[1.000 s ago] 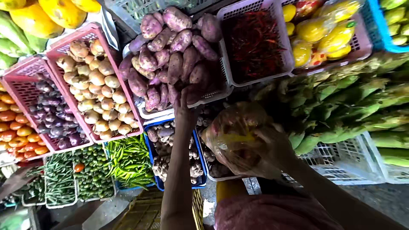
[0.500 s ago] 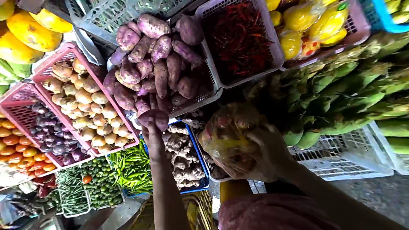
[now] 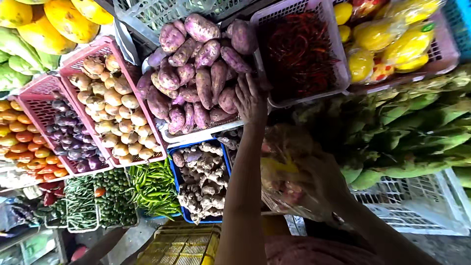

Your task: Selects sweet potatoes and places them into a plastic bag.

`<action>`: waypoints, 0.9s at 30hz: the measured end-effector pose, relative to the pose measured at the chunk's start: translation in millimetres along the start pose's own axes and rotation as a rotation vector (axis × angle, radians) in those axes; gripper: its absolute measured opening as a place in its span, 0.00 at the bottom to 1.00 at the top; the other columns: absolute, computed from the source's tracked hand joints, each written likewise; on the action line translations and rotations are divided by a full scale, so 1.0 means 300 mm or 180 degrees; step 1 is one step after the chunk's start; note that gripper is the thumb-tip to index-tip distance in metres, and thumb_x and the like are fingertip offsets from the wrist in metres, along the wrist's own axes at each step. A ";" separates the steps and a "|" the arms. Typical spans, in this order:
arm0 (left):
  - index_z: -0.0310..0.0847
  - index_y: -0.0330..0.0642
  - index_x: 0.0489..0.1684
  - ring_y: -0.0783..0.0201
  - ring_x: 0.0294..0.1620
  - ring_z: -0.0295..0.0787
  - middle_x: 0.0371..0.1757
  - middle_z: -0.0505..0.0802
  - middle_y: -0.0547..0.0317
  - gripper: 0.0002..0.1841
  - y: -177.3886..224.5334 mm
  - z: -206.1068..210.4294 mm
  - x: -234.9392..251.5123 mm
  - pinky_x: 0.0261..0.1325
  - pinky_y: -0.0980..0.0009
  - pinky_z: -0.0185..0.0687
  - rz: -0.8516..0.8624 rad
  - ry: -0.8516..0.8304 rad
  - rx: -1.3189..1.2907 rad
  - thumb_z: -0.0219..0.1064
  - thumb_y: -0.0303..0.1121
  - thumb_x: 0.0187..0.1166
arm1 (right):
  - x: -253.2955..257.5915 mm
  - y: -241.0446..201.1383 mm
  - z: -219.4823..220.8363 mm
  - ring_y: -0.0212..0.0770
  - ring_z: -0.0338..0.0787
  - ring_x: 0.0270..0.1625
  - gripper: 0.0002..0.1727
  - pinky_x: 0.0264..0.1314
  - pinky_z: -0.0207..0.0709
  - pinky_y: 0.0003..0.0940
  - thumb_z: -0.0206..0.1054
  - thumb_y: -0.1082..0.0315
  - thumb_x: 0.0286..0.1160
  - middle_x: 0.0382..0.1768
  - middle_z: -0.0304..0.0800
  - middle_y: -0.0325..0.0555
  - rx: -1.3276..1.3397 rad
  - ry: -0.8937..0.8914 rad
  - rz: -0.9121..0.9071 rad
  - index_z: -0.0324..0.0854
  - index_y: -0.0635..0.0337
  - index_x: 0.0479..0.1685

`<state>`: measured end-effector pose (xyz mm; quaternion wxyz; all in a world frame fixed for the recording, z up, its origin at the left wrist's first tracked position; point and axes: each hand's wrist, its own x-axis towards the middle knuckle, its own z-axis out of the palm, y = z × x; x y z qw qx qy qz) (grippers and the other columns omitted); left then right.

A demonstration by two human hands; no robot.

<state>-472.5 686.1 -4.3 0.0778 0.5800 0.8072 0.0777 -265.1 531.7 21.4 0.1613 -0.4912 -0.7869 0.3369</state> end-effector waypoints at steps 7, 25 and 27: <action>0.66 0.40 0.85 0.30 0.81 0.69 0.80 0.76 0.33 0.47 -0.120 -0.077 -0.002 0.74 0.33 0.69 0.0862 -0.0191 0.0083 0.84 0.44 0.63 | 0.004 0.000 0.008 0.72 0.87 0.59 0.28 0.62 0.76 0.70 0.69 0.45 0.58 0.45 0.94 0.55 -0.0018 0.0050 -0.0014 0.91 0.60 0.48; 0.60 0.43 0.91 0.25 0.87 0.58 0.87 0.66 0.29 0.36 -0.347 -0.394 0.101 0.79 0.25 0.52 -0.0183 0.0608 0.0136 0.63 0.43 0.82 | 0.001 -0.002 0.012 0.70 0.86 0.60 0.26 0.63 0.75 0.69 0.70 0.47 0.59 0.46 0.94 0.53 0.0048 0.0134 0.0064 0.90 0.59 0.48; 0.65 0.39 0.86 0.24 0.79 0.68 0.82 0.70 0.26 0.35 -0.316 -0.299 0.018 0.69 0.27 0.68 0.0382 0.0271 0.0017 0.69 0.44 0.80 | -0.001 0.001 0.016 0.70 0.86 0.60 0.26 0.63 0.75 0.68 0.70 0.46 0.59 0.45 0.94 0.52 0.0035 0.0157 0.0071 0.91 0.58 0.47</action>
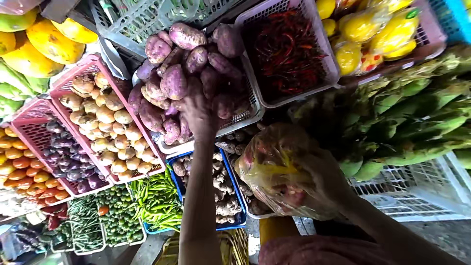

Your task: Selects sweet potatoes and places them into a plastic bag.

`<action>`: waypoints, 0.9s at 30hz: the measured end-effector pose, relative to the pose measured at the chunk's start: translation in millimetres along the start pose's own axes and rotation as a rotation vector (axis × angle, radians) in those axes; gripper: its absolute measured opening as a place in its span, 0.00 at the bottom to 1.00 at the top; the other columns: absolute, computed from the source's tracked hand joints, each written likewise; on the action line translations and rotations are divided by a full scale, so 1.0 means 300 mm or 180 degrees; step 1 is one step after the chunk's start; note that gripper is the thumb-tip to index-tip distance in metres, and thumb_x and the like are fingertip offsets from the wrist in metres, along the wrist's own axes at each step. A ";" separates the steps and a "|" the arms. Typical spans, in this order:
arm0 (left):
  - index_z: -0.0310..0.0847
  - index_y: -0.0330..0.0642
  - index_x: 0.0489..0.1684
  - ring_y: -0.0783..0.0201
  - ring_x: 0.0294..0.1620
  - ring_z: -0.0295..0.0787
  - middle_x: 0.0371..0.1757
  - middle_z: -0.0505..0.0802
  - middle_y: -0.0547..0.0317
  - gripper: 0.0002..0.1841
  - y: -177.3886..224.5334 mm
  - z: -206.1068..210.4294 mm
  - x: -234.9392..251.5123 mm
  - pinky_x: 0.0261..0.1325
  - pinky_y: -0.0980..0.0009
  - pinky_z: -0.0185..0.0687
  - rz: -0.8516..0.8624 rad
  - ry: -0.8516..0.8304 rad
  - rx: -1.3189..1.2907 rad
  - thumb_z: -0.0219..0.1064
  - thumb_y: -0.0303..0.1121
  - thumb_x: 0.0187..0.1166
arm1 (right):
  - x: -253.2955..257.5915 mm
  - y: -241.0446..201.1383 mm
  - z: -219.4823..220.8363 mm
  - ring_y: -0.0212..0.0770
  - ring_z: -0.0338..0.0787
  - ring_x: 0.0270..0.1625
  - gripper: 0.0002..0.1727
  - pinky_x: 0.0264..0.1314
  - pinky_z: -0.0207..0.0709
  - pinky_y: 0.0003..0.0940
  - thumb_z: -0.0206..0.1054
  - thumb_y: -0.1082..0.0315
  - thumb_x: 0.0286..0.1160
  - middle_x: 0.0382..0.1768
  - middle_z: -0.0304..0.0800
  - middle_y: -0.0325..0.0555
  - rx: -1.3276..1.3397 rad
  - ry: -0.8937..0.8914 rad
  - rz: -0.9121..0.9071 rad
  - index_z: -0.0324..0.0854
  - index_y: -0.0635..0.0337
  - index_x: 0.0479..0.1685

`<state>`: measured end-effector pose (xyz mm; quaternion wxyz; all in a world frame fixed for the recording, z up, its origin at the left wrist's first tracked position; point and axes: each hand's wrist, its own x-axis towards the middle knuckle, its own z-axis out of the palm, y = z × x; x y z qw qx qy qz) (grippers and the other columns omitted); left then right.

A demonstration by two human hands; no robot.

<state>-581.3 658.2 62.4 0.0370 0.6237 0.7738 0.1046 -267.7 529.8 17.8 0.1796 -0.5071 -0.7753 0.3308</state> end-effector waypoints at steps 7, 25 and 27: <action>0.69 0.44 0.86 0.27 0.84 0.66 0.81 0.77 0.33 0.40 0.023 0.234 -0.019 0.77 0.29 0.61 0.0883 -0.0270 0.0751 0.79 0.39 0.69 | 0.004 0.001 0.001 0.70 0.86 0.60 0.26 0.64 0.74 0.68 0.70 0.45 0.60 0.45 0.95 0.52 -0.0071 -0.0040 0.0029 0.92 0.58 0.47; 0.45 0.51 0.97 0.26 0.92 0.44 0.92 0.51 0.25 0.40 -0.106 -0.089 0.582 0.89 0.34 0.45 -0.0445 -0.0622 0.0206 0.53 0.57 0.87 | 0.027 0.011 0.002 0.62 0.91 0.52 0.27 0.65 0.74 0.66 0.64 0.41 0.65 0.41 0.94 0.50 -0.0048 0.0007 -0.0033 0.91 0.57 0.42; 0.43 0.53 0.98 0.25 0.93 0.41 0.93 0.47 0.25 0.40 -0.084 -0.071 0.585 0.87 0.32 0.44 -0.0581 -0.0546 0.0295 0.51 0.58 0.88 | 0.033 0.014 0.003 0.62 0.91 0.52 0.27 0.65 0.74 0.66 0.65 0.41 0.63 0.41 0.94 0.50 -0.0030 0.0006 -0.0017 0.91 0.57 0.42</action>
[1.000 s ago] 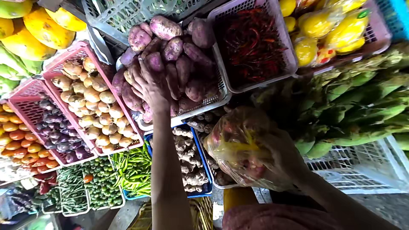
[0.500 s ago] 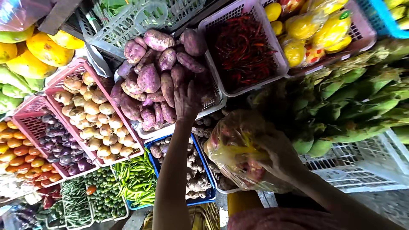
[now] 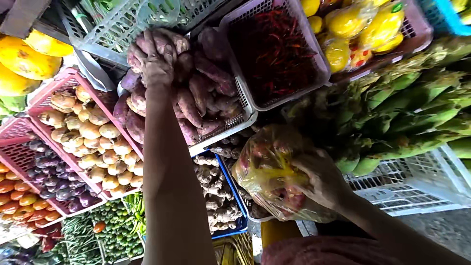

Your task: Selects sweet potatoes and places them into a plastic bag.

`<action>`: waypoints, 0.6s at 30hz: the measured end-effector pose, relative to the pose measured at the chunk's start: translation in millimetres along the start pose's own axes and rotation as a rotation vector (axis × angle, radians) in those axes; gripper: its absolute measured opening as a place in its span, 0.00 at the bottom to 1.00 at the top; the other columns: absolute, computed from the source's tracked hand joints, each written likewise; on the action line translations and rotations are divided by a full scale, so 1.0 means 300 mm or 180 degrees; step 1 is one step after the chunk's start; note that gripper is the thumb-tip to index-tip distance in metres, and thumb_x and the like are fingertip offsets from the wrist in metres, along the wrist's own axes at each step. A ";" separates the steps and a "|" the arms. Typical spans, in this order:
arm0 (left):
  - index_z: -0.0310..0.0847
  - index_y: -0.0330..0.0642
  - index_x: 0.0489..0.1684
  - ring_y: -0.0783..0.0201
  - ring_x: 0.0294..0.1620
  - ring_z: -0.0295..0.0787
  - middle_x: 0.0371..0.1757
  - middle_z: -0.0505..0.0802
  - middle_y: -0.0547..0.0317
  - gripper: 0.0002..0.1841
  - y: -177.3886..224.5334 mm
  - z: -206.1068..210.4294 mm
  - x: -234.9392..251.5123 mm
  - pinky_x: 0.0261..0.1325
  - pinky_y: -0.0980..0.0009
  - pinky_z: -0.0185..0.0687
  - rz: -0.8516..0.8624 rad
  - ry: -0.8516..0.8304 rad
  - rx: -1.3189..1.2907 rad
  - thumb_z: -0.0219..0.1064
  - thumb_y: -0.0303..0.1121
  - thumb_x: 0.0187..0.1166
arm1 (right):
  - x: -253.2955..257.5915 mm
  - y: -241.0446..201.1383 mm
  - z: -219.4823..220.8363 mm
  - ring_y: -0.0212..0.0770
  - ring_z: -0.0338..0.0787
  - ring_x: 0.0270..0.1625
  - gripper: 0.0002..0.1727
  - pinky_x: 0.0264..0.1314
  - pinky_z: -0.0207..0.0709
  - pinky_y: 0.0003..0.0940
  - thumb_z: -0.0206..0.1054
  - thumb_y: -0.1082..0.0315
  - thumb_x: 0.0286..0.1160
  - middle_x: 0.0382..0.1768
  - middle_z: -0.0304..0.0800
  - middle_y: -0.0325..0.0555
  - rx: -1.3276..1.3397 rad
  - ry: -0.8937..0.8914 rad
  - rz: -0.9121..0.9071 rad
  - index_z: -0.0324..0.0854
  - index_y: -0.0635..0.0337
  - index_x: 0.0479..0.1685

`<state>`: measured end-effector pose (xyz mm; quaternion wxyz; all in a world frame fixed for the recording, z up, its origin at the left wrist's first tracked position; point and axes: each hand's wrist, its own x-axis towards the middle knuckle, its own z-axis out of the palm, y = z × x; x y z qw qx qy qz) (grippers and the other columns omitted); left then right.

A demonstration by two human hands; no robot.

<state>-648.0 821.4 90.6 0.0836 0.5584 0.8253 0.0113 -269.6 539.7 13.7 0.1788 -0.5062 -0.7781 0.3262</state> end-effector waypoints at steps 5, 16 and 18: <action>0.73 0.33 0.79 0.26 0.83 0.65 0.80 0.73 0.24 0.30 0.130 0.012 -0.216 0.82 0.34 0.58 0.0764 0.0580 0.0065 0.65 0.41 0.80 | -0.011 -0.011 -0.003 0.67 0.88 0.58 0.25 0.61 0.76 0.68 0.66 0.43 0.62 0.44 0.95 0.49 0.0020 -0.0081 0.0096 0.91 0.55 0.42; 0.74 0.32 0.78 0.34 0.79 0.76 0.74 0.82 0.30 0.29 0.108 0.395 -0.406 0.79 0.41 0.71 0.0922 -0.1366 -0.0434 0.73 0.32 0.78 | -0.022 -0.012 -0.004 0.67 0.87 0.59 0.25 0.61 0.75 0.66 0.66 0.43 0.63 0.44 0.95 0.48 0.0001 -0.0027 0.0114 0.91 0.55 0.44; 0.78 0.34 0.73 0.47 0.65 0.89 0.63 0.91 0.38 0.25 0.075 0.330 -0.453 0.72 0.49 0.81 0.0617 -0.1278 -0.1470 0.74 0.35 0.79 | -0.022 -0.011 -0.007 0.69 0.86 0.60 0.25 0.62 0.75 0.67 0.69 0.44 0.60 0.45 0.94 0.49 0.0049 -0.0064 0.0145 0.92 0.55 0.46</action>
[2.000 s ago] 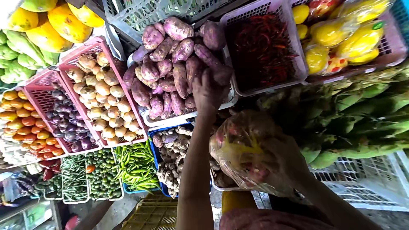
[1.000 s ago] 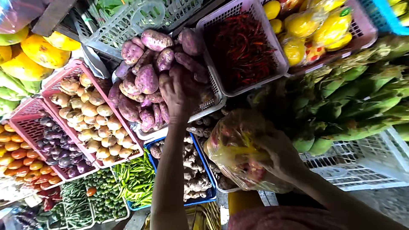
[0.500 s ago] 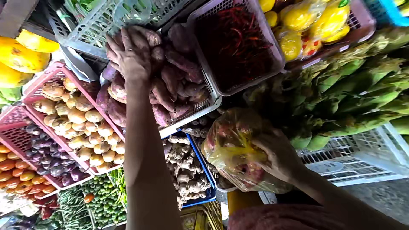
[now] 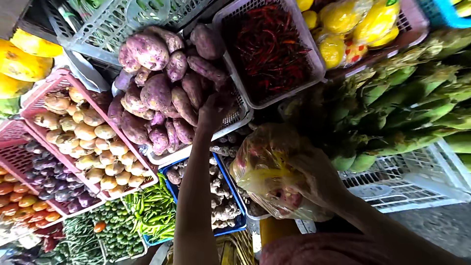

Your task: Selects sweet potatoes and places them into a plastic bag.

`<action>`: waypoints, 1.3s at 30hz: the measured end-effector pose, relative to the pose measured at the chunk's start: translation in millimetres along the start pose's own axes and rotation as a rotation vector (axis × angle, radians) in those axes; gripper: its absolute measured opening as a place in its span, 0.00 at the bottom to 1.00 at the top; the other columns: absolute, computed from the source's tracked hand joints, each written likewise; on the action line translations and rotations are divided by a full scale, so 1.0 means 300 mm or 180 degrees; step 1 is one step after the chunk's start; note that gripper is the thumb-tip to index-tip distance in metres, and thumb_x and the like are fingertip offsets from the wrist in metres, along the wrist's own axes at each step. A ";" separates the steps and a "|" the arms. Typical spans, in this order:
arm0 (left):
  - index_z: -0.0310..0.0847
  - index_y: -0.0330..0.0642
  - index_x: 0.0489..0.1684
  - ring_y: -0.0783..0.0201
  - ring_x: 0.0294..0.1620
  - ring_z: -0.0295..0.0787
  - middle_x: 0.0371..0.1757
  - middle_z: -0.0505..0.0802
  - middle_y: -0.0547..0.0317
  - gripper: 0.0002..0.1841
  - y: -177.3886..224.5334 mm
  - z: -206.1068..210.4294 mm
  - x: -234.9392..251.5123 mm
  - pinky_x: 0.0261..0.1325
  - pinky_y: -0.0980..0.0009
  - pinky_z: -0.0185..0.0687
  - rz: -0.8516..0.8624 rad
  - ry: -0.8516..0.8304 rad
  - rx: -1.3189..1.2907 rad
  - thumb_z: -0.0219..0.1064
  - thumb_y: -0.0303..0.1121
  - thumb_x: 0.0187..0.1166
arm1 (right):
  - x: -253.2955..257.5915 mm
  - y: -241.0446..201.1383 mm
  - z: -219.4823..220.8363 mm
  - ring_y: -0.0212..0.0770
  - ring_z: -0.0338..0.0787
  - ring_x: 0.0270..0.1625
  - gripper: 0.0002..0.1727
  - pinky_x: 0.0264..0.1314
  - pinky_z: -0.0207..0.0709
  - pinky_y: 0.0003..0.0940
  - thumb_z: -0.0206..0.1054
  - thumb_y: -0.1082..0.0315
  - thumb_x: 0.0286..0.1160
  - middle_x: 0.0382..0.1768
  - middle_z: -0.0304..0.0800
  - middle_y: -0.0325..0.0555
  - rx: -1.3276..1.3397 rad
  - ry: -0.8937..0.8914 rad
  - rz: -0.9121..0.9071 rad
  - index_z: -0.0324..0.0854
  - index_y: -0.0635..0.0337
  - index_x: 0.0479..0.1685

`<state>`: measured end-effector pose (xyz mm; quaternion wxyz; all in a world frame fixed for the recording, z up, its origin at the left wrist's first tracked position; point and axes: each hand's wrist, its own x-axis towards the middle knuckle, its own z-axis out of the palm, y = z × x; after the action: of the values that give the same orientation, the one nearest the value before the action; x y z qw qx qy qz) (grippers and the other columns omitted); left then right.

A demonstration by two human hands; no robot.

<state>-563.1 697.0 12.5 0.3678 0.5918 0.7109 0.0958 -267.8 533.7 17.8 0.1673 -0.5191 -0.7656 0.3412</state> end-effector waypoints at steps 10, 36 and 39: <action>0.62 0.41 0.90 0.37 0.87 0.64 0.89 0.68 0.39 0.39 0.035 0.188 -0.129 0.84 0.42 0.63 0.0489 0.0276 -0.0280 0.72 0.44 0.80 | 0.010 -0.003 -0.007 0.74 0.85 0.62 0.27 0.64 0.73 0.73 0.73 0.49 0.56 0.47 0.94 0.56 -0.0005 -0.0138 -0.0016 0.91 0.59 0.50; 0.85 0.50 0.58 0.66 0.42 0.94 0.49 0.95 0.54 0.27 0.188 0.007 -0.337 0.44 0.72 0.90 0.0565 -0.1127 -0.4595 0.64 0.63 0.79 | 0.005 -0.008 -0.010 0.71 0.85 0.61 0.25 0.62 0.75 0.71 0.74 0.48 0.59 0.46 0.93 0.53 0.0103 -0.0106 -0.0037 0.90 0.57 0.50; 0.88 0.48 0.56 0.63 0.42 0.95 0.47 0.96 0.52 0.27 0.154 -0.005 -0.401 0.46 0.70 0.91 0.0526 -0.1157 -0.4992 0.68 0.61 0.76 | 0.009 -0.003 -0.007 0.72 0.85 0.60 0.27 0.61 0.74 0.71 0.73 0.46 0.61 0.46 0.93 0.55 0.0081 -0.0099 -0.0087 0.89 0.59 0.50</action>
<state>-525.1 600.8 89.3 0.7773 0.2185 0.3199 0.4957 -268.2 536.5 19.5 0.1666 -0.5011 -0.7707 0.3566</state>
